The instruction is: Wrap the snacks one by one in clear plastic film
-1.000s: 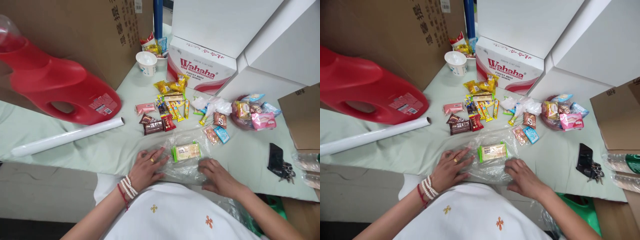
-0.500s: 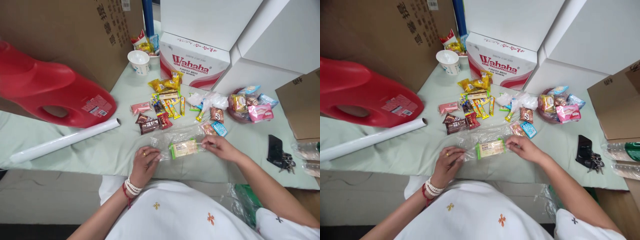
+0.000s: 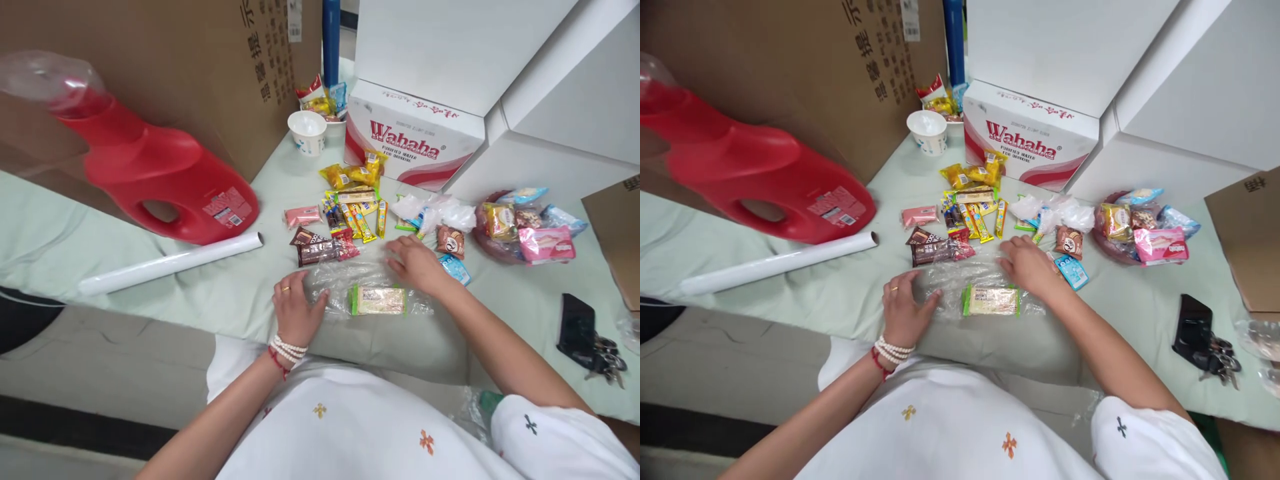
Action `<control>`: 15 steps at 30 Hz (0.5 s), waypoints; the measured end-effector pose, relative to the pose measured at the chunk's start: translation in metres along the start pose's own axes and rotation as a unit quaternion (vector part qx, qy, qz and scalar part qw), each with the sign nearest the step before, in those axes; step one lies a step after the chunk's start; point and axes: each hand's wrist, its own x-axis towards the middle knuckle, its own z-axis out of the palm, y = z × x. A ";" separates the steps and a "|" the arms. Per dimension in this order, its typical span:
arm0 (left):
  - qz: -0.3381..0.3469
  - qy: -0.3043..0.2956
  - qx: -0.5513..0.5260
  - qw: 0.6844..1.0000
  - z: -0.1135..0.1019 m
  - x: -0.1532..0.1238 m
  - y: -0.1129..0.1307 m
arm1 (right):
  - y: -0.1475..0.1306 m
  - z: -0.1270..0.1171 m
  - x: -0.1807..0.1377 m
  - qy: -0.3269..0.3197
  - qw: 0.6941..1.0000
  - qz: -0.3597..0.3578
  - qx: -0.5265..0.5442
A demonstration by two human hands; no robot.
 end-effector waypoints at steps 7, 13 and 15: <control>-0.048 -0.076 0.000 0.996 0.003 0.012 0.014 | -0.023 0.007 0.045 -0.085 0.994 0.014 0.065; -0.063 -0.135 0.013 0.989 0.001 0.019 0.016 | -0.040 -0.015 -0.005 -0.100 0.966 -0.208 0.115; -0.056 -0.139 0.013 0.989 0.001 0.019 0.015 | -0.048 -0.010 -0.030 -0.109 0.966 -0.232 0.032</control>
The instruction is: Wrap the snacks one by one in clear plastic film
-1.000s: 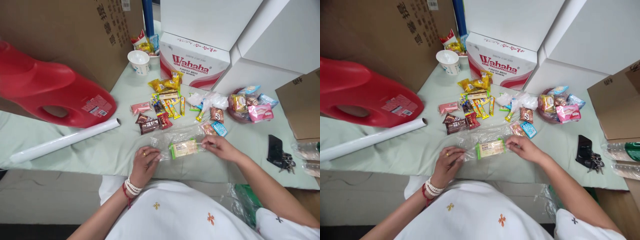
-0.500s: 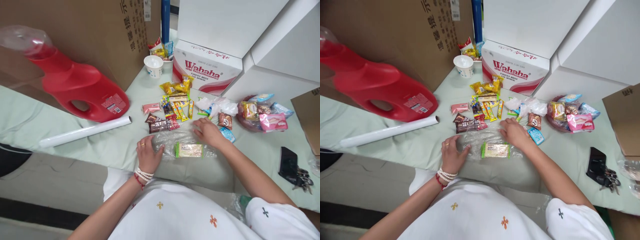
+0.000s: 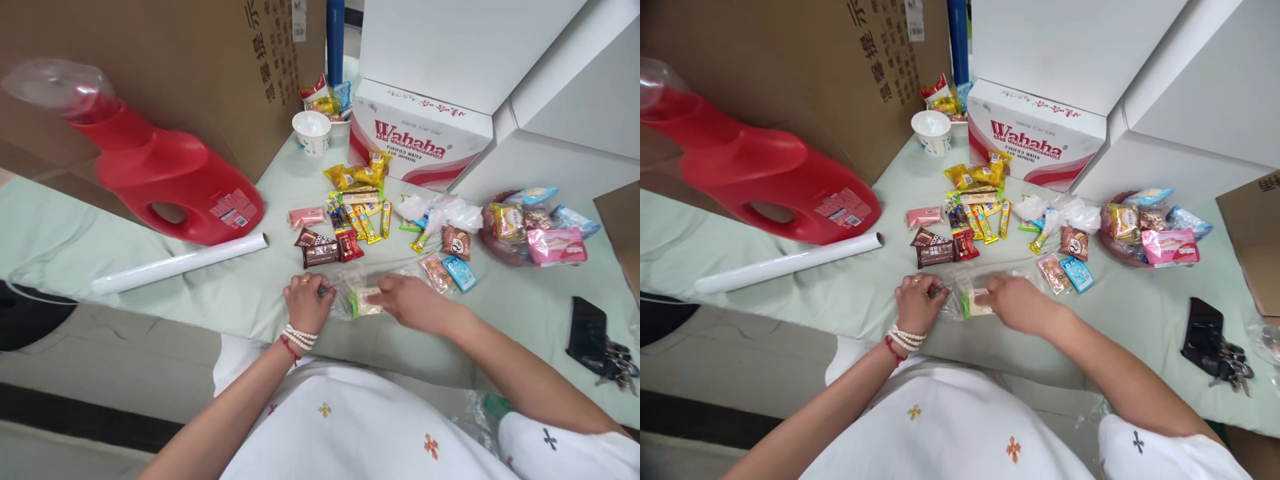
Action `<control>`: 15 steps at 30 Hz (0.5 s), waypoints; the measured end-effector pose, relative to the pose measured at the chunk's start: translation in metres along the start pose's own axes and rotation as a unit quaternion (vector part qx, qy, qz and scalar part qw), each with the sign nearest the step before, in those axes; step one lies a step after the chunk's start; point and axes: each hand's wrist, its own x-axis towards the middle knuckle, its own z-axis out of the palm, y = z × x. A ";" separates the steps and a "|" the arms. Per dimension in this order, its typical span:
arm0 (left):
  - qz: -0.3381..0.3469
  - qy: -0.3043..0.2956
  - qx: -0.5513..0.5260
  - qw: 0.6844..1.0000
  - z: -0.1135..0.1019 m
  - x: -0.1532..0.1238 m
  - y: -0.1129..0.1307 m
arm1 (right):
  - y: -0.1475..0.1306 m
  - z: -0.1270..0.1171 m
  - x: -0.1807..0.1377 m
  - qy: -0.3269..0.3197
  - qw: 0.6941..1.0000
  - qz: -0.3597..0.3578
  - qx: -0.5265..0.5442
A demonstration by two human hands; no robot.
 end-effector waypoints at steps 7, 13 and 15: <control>0.123 -0.024 -0.152 0.980 -0.007 -0.004 -0.027 | -0.017 0.053 -0.032 0.029 0.996 0.031 -0.080; 0.269 -0.114 -0.160 0.943 -0.019 -0.004 -0.023 | -0.020 0.065 -0.032 0.083 0.992 0.054 -0.075; 0.288 -0.134 -0.156 0.935 -0.021 0.000 -0.014 | -0.021 0.068 -0.033 0.087 0.992 0.061 -0.068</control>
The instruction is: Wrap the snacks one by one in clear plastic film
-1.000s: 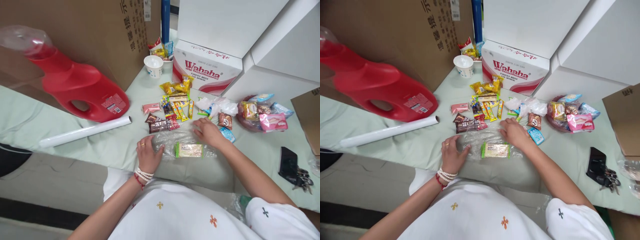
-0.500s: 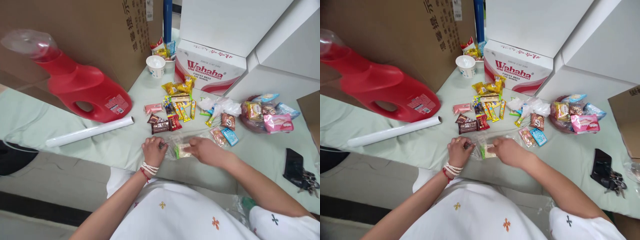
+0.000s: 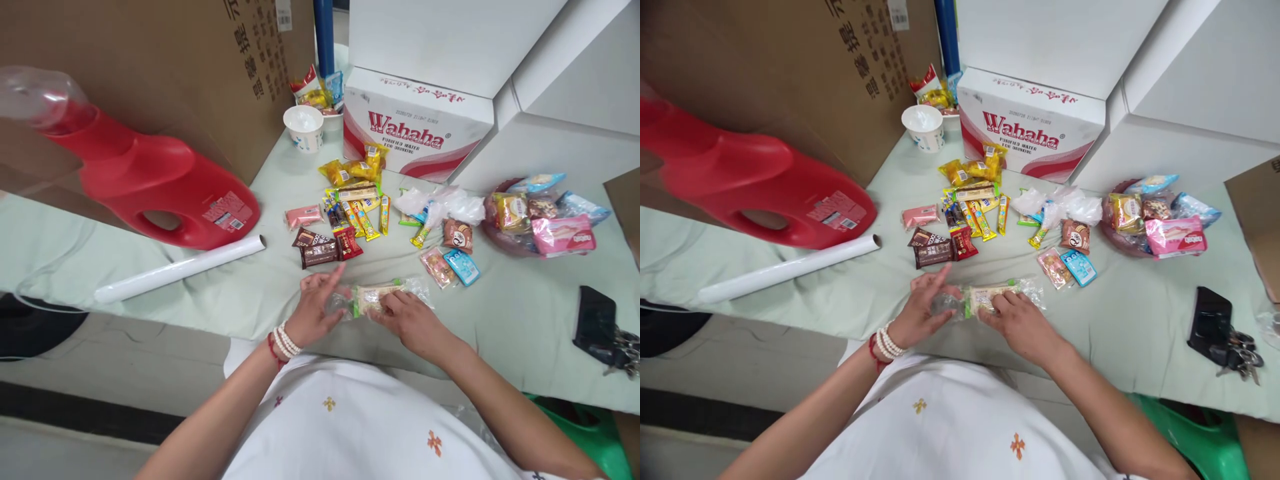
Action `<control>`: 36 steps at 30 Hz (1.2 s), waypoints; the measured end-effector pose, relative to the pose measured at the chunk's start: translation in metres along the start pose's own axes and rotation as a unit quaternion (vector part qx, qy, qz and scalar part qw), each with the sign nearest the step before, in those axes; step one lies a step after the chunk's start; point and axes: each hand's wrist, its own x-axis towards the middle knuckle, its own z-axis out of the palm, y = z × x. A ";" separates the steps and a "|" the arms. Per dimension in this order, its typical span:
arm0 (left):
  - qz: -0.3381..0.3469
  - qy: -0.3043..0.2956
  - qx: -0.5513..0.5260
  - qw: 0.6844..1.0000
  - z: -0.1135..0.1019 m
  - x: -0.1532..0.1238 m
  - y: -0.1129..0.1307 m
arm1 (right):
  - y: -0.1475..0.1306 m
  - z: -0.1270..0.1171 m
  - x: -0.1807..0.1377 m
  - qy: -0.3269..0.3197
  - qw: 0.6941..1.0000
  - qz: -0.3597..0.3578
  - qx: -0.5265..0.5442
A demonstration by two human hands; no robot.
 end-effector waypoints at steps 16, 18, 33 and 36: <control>-0.199 0.215 0.080 0.953 0.007 -0.001 0.009 | -0.012 0.017 -0.011 0.080 0.990 0.089 0.074; -0.219 0.138 0.137 0.956 0.013 0.010 0.018 | -0.014 0.018 -0.011 0.081 0.990 0.091 0.076; -0.190 -0.048 -0.198 0.960 0.013 0.035 0.074 | -0.012 0.034 -0.022 0.205 0.943 0.178 0.194; -0.134 -0.094 0.072 0.984 0.022 0.045 0.075 | -0.008 0.030 -0.025 0.223 0.924 0.184 0.252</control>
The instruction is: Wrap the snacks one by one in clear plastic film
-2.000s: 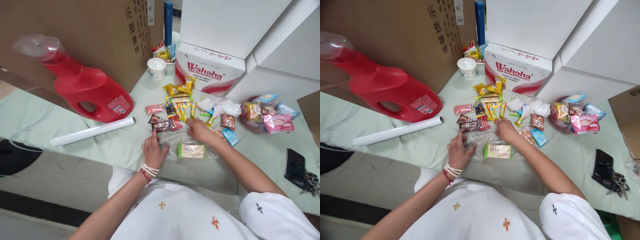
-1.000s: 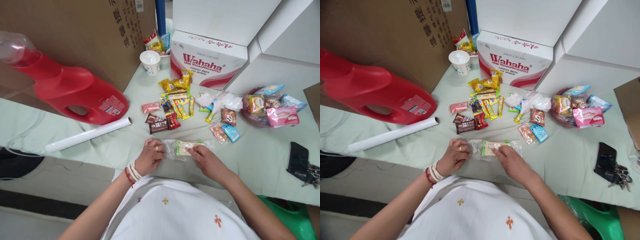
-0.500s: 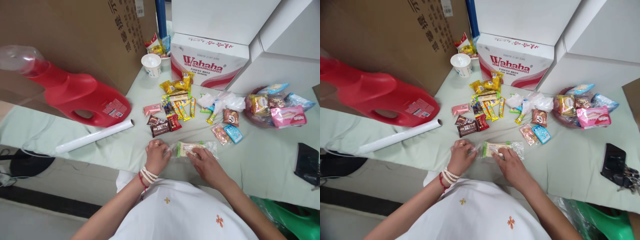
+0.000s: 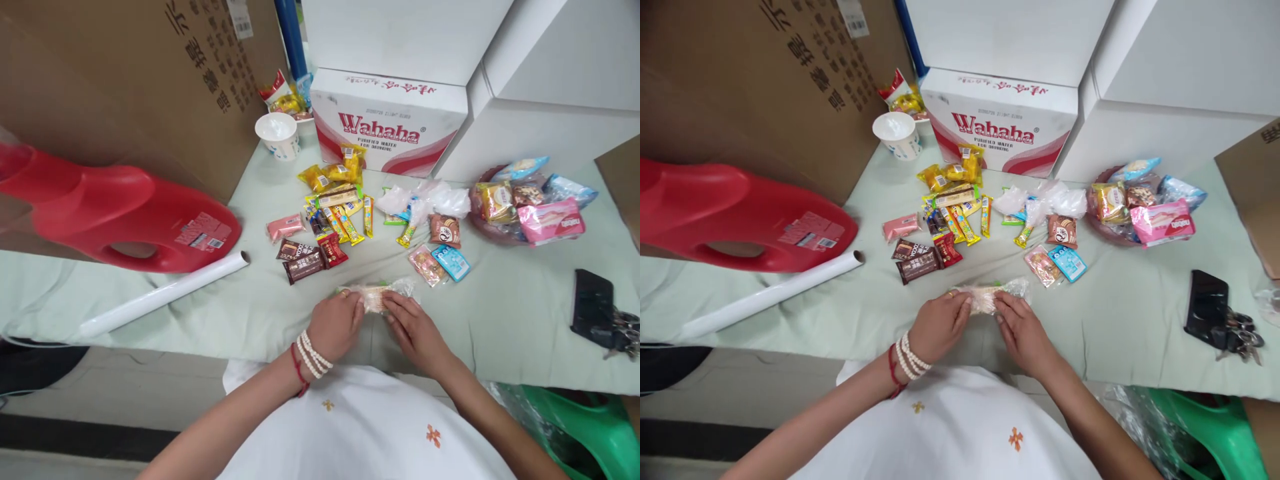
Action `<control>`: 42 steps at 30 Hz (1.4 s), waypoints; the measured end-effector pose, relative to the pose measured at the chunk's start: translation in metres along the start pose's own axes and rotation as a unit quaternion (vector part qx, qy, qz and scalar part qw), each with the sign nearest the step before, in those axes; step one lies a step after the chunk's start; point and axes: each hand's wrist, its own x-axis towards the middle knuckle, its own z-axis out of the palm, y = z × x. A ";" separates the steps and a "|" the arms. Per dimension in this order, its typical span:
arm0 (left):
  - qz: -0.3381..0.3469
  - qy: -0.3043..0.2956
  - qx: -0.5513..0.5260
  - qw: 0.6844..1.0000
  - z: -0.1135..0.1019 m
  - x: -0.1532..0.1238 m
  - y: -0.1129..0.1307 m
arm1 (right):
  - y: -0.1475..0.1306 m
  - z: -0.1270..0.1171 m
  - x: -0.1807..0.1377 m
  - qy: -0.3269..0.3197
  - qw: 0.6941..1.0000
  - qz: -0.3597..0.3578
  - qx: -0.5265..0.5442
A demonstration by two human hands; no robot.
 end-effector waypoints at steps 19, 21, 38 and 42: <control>0.005 -0.057 0.073 0.996 -0.013 0.040 -0.018 | -0.006 -0.014 0.019 0.059 0.991 0.122 0.017; 0.033 -0.066 0.072 0.995 -0.013 0.040 -0.016 | -0.020 -0.002 0.023 0.043 0.994 0.095 -0.028; -0.119 0.062 -0.084 0.987 0.011 0.028 -0.007 | -0.030 0.027 0.029 0.018 1.000 -0.018 0.004; -0.067 0.073 -0.147 0.984 0.011 0.028 -0.013 | -0.031 0.034 0.031 0.015 0.999 -0.025 0.020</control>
